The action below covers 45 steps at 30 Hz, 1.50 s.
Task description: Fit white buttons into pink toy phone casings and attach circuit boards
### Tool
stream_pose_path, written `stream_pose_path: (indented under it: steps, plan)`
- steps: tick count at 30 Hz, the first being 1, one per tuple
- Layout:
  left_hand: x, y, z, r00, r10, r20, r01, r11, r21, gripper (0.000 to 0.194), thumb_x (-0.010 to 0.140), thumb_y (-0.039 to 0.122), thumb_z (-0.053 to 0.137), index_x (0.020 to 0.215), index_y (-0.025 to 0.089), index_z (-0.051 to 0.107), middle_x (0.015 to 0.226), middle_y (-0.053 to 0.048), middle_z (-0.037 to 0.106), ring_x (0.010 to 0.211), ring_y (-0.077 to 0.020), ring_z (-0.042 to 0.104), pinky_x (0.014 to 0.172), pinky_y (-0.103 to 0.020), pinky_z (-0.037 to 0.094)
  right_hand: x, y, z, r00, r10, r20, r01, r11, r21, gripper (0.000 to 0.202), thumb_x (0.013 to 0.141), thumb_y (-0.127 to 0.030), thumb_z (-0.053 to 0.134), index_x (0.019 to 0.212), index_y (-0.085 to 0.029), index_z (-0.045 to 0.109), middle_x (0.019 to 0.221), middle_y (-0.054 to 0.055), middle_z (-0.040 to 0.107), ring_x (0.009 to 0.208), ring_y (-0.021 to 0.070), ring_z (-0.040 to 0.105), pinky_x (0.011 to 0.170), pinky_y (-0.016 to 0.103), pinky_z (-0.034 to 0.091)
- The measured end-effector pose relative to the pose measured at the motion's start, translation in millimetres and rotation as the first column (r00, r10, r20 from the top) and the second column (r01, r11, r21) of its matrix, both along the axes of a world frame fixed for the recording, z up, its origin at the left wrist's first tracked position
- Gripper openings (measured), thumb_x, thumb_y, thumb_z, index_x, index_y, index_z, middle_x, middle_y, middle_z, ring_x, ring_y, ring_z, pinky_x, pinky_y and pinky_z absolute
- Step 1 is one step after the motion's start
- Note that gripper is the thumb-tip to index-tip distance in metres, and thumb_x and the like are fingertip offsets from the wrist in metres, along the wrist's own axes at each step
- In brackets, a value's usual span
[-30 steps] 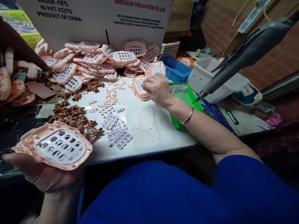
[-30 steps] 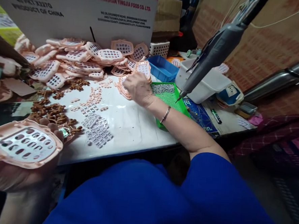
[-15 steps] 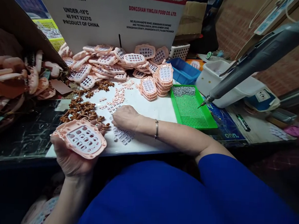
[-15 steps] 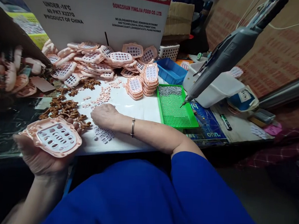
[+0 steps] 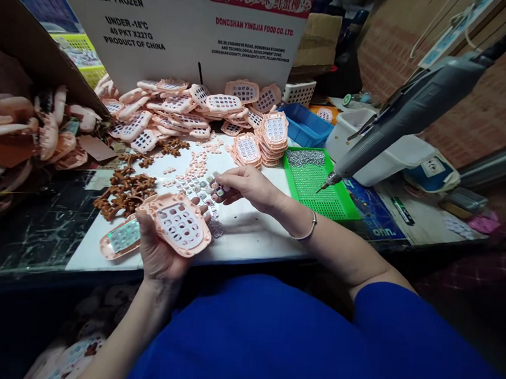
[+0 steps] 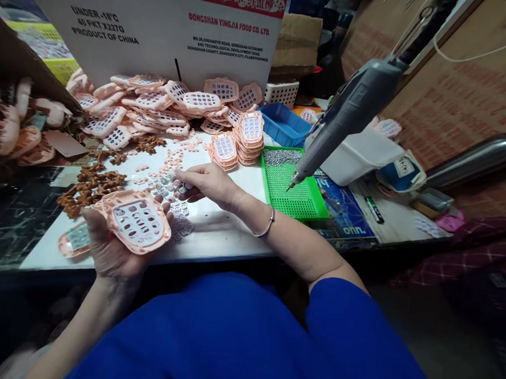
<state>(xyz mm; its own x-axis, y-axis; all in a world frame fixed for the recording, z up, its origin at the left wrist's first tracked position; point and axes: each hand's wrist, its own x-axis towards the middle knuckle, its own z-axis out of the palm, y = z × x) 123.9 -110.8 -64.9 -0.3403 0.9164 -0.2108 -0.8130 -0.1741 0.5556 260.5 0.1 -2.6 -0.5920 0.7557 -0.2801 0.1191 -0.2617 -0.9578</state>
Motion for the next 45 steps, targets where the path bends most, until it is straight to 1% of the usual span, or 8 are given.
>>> stream_pose_path:
  steps: [11, 14, 19, 26, 28, 33, 35, 45]
  plan:
    - [19.6, 3.9, 5.7, 0.989, 0.034, -0.141, -0.034, 0.999, 0.007, 0.070, 0.047, 0.064, 0.082, 0.102, 0.023, 0.068, 0.102, -0.007, 0.071, 0.101, -0.0302, 0.066, 0.090, -0.045, 0.054, 14.1, -7.8, -9.2, 1.000, -0.013, 0.008, 0.010, 0.975, 0.222, 0.013, 0.082, -0.024, 0.062, 0.079, -0.011, 0.064, 0.058, -0.005, 0.057, 0.047, 0.0038, 0.051, 0.048, 0.017, 0.043]
    - [20.3, 0.4, 0.0, 0.981, -0.008, -0.192, 0.011, 1.000, 0.016, 0.078, 0.045, 0.065, 0.082, 0.110, 0.026, 0.065, 0.110, -0.007, 0.069, 0.110, -0.0327, 0.062, 0.090, -0.042, 0.054, 13.4, -16.8, -2.8, 0.995, -0.035, 0.096, -0.015, 0.875, 0.484, 0.020, 0.081, -0.022, 0.063, 0.097, -0.011, 0.066, 0.056, -0.007, 0.054, 0.048, 0.0042, 0.047, 0.054, 0.019, 0.040]
    - [21.8, -6.6, -14.9, 0.962, -0.115, -0.249, 0.122, 0.992, 0.016, 0.078, 0.045, 0.057, 0.086, 0.114, 0.028, 0.063, 0.118, -0.007, 0.066, 0.117, -0.0345, 0.058, 0.090, -0.041, 0.054, 2.1, -37.0, 14.0, 0.922, -0.033, 0.385, -0.303, 0.558, 0.773, 0.014, 0.085, -0.024, 0.062, 0.088, -0.012, 0.068, 0.068, -0.001, 0.062, 0.062, 0.0074, 0.051, 0.063, 0.022, 0.035]
    - [35.6, -2.4, -4.2, 0.987, -0.054, -0.153, 0.064, 0.996, 0.065, 0.083, 0.047, 0.068, 0.079, 0.116, 0.024, 0.062, 0.109, -0.008, 0.068, 0.098, -0.0299, 0.067, 0.082, -0.037, 0.056, -3.2, -42.8, -1.3, 0.981, 0.097, 0.168, -0.193, 0.583, 0.789, 0.023, 0.093, -0.027, 0.053, 0.102, -0.009, 0.065, 0.088, 0.005, 0.070, 0.078, 0.0091, 0.064, 0.072, 0.020, 0.047]
    - [33.7, -0.9, -1.8, 0.996, -0.024, -0.086, 0.030, 0.997, 0.076, 0.082, 0.049, 0.065, 0.080, 0.118, 0.025, 0.061, 0.106, -0.007, 0.069, 0.083, -0.0231, 0.069, 0.073, -0.031, 0.058, 2.1, -43.0, -15.1, 0.984, 0.146, 0.101, -0.159, 0.473, 0.867, 0.023, 0.095, -0.023, 0.048, 0.103, -0.009, 0.065, 0.097, 0.007, 0.071, 0.087, 0.0099, 0.065, 0.079, 0.022, 0.050]
    - [24.6, -2.4, -8.7, 0.973, -0.167, 0.162, 0.153, 0.984, 0.097, 0.083, 0.053, 0.060, 0.082, 0.122, 0.024, 0.056, 0.090, -0.001, 0.067, 0.055, -0.0089, 0.062, 0.043, -0.014, 0.047, 9.1, -47.1, -44.8, 0.975, 0.144, 0.170, -0.160, -0.080, 0.984, 0.030, 0.097, -0.029, 0.044, 0.102, -0.009, 0.066, 0.109, 0.012, 0.069, 0.105, 0.0156, 0.063, 0.096, 0.032, 0.050]
    - [24.7, -4.0, -15.7, 0.965, -0.160, 0.210, 0.146, 0.986, 0.083, 0.080, 0.056, 0.064, 0.078, 0.120, 0.022, 0.056, 0.087, -0.001, 0.065, 0.054, -0.0079, 0.060, 0.042, -0.013, 0.046, 8.1, -48.1, -49.3, 0.979, 0.084, 0.187, -0.166, -0.210, 0.964, 0.031, 0.097, -0.030, 0.044, 0.100, -0.009, 0.066, 0.106, 0.011, 0.070, 0.105, 0.0167, 0.063, 0.096, 0.034, 0.050]
    - [29.0, -9.5, -24.9, 0.990, -0.100, 0.099, 0.103, 0.995, -0.019, 0.083, 0.055, 0.069, 0.075, 0.122, 0.024, 0.056, 0.093, -0.003, 0.064, 0.084, -0.0182, 0.067, 0.070, -0.022, 0.055, 2.6, -57.2, -54.0, 0.999, -0.008, 0.043, -0.043, -0.248, 0.968, 0.022, 0.095, -0.019, 0.047, 0.094, -0.010, 0.068, 0.100, 0.007, 0.072, 0.102, 0.0128, 0.064, 0.094, 0.027, 0.051]
